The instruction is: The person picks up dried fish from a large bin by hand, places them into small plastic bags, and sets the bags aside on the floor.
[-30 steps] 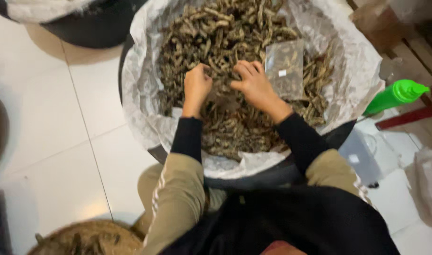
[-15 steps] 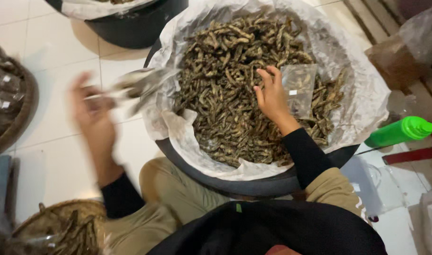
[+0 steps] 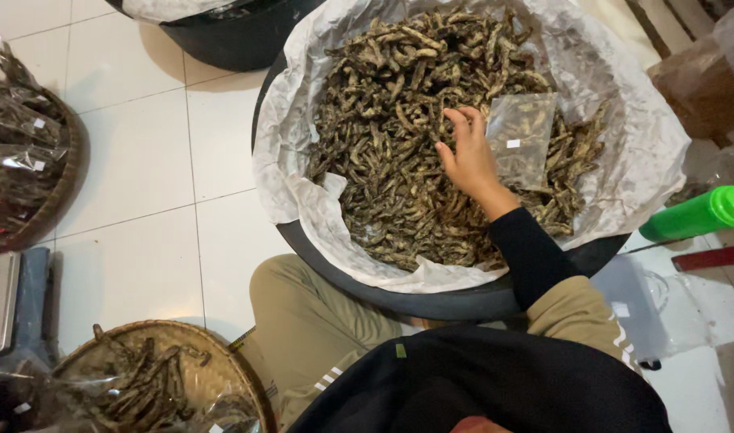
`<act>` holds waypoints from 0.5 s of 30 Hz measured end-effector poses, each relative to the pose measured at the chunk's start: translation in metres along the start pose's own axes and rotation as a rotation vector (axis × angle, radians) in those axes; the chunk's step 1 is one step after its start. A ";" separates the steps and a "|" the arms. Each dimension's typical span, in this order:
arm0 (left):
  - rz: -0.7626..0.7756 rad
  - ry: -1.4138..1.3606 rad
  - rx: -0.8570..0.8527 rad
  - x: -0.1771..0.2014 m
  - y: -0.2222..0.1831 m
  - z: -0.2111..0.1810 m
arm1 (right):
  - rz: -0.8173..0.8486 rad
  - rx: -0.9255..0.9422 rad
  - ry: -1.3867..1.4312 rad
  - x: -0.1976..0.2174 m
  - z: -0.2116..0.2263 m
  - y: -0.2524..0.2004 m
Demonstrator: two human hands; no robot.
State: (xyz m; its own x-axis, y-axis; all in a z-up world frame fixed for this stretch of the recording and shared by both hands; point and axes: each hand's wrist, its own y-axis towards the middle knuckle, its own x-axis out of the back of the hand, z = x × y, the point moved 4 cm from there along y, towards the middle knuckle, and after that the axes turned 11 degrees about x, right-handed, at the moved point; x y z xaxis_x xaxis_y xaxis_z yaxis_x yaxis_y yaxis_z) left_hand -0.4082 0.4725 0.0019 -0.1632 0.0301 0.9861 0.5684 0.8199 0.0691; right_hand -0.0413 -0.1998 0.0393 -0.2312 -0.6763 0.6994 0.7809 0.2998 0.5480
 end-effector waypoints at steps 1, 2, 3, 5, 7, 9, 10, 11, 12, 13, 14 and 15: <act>0.023 0.069 0.036 -0.016 -0.001 0.025 | 0.001 0.005 0.001 0.000 0.001 0.000; 0.044 0.128 0.064 -0.033 -0.003 0.045 | 0.035 -0.001 -0.005 -0.001 0.000 0.000; 0.059 0.172 0.078 -0.049 -0.007 0.060 | 0.069 -0.006 -0.011 -0.003 -0.001 -0.001; 0.072 0.248 0.083 -0.067 -0.006 0.062 | 0.058 -0.006 -0.007 -0.006 -0.003 -0.004; 0.069 0.285 0.051 -0.076 -0.001 0.042 | 0.042 -0.015 -0.016 -0.007 -0.007 -0.006; 0.042 0.260 -0.024 -0.088 0.004 0.012 | 0.094 -0.065 -0.014 -0.010 -0.013 -0.005; 0.032 0.212 -0.092 -0.093 0.000 0.003 | 0.094 -0.069 -0.022 -0.009 -0.014 -0.006; 0.037 0.209 -0.099 -0.100 -0.003 -0.004 | 0.103 -0.096 -0.017 -0.008 -0.016 -0.007; -0.089 0.182 -0.121 -0.097 -0.007 -0.006 | 0.117 -0.119 -0.001 -0.011 -0.016 -0.007; -0.216 0.155 -0.142 -0.093 -0.008 -0.008 | 0.122 -0.119 0.002 -0.011 -0.017 -0.006; -0.279 0.111 -0.122 -0.088 -0.008 0.001 | 0.072 -0.032 -0.007 -0.009 -0.015 -0.005; -0.343 0.069 -0.101 -0.081 0.002 0.008 | 0.022 0.055 -0.013 -0.008 -0.012 -0.005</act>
State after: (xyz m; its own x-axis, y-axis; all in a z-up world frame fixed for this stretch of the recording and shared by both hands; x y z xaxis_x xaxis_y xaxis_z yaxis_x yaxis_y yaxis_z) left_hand -0.4009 0.4763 -0.0795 -0.3054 -0.2785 0.9106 0.5676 0.7146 0.4089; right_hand -0.0367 -0.2036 0.0254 -0.2226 -0.6604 0.7172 0.7528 0.3509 0.5568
